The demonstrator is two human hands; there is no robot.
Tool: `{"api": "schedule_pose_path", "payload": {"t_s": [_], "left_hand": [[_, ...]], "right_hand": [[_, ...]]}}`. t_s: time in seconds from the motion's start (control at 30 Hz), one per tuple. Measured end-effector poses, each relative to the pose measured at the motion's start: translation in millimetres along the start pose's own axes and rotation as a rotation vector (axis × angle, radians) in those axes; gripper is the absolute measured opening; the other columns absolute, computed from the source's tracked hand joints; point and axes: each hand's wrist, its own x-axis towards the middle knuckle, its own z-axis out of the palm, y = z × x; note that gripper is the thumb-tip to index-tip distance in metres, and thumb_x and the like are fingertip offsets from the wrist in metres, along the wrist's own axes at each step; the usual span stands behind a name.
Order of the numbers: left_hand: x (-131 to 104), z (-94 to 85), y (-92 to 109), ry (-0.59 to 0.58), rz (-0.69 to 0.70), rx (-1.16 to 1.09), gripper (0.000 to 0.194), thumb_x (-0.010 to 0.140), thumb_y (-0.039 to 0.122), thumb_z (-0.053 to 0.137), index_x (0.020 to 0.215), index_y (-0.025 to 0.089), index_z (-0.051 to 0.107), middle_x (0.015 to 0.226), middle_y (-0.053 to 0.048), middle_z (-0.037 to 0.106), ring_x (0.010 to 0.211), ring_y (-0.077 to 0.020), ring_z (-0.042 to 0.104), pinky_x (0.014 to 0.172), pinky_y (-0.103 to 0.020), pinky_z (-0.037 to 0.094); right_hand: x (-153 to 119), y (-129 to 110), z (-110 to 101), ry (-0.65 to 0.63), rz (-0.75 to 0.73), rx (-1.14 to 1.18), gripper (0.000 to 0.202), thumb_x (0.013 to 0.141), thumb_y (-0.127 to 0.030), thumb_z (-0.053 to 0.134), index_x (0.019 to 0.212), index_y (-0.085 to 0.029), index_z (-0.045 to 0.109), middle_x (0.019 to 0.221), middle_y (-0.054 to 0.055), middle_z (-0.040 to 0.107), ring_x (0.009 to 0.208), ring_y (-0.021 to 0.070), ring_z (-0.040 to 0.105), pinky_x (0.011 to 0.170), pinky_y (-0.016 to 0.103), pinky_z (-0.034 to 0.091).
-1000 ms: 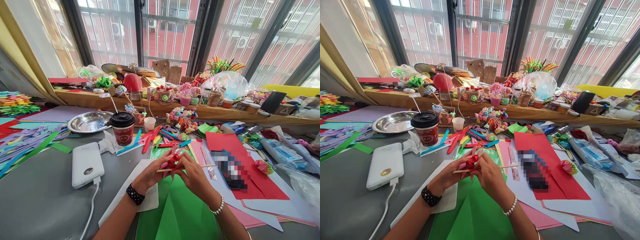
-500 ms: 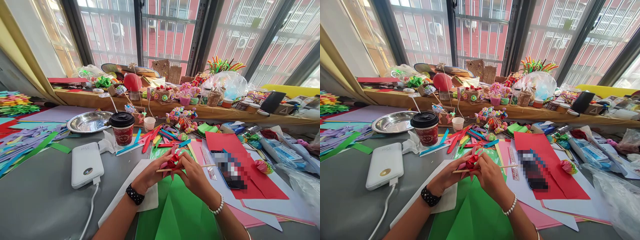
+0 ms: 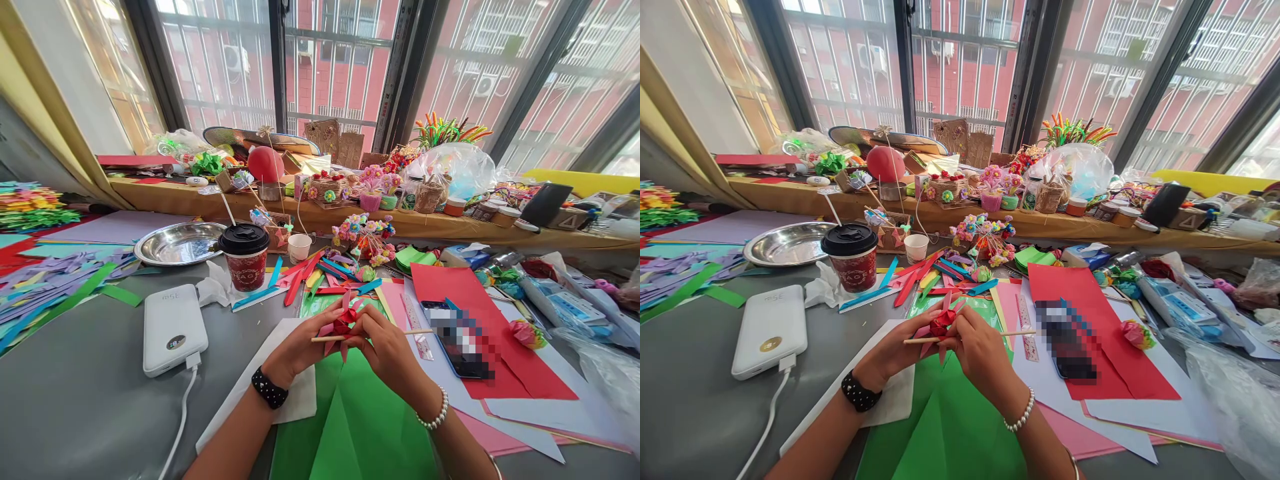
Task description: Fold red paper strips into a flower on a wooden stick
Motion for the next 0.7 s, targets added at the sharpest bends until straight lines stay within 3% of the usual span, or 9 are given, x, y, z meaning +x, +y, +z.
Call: {"api": "schedule_pose_path", "payload": {"t_s": [0.27, 0.47, 0.7], "left_hand": [[3.3, -5.2, -4.1, -0.031, 0.021, -0.103, 0.016, 0.079, 0.025, 0.047, 0.089, 0.015, 0.056, 0.064, 0.000, 0.051, 0.052, -0.0087, 0.048, 0.049, -0.022, 0.037], [3.6, -0.5, -1.9, -0.006, -0.006, -0.185, 0.014, 0.078, 0.024, 0.051, 0.081, 0.012, 0.057, 0.068, -0.002, 0.056, 0.058, -0.0099, 0.053, 0.056, -0.023, 0.040], [3.8, -1.0, -0.5, -0.016, -0.014, -0.109, 0.021, 0.080, 0.030, 0.046, 0.080, 0.012, 0.057, 0.063, -0.002, 0.057, 0.049, -0.0116, 0.052, 0.050, -0.027, 0.042]], "right_hand": [[0.4, -0.3, -0.7, 0.060, -0.041, 0.013, 0.021, 0.086, -0.025, 0.038, 0.074, -0.016, 0.053, 0.073, 0.004, 0.051, 0.064, 0.0135, 0.048, 0.055, 0.024, 0.040], [0.6, -2.2, 1.0, 0.165, -0.068, -0.040, 0.022, 0.086, -0.023, 0.037, 0.076, -0.016, 0.055, 0.074, 0.006, 0.054, 0.066, 0.0146, 0.050, 0.056, 0.026, 0.042], [-0.3, -3.5, 1.2, 0.207, -0.059, -0.006, 0.011, 0.082, -0.022, 0.046, 0.076, -0.017, 0.054, 0.075, 0.005, 0.054, 0.073, 0.0168, 0.052, 0.062, 0.029, 0.045]]}}
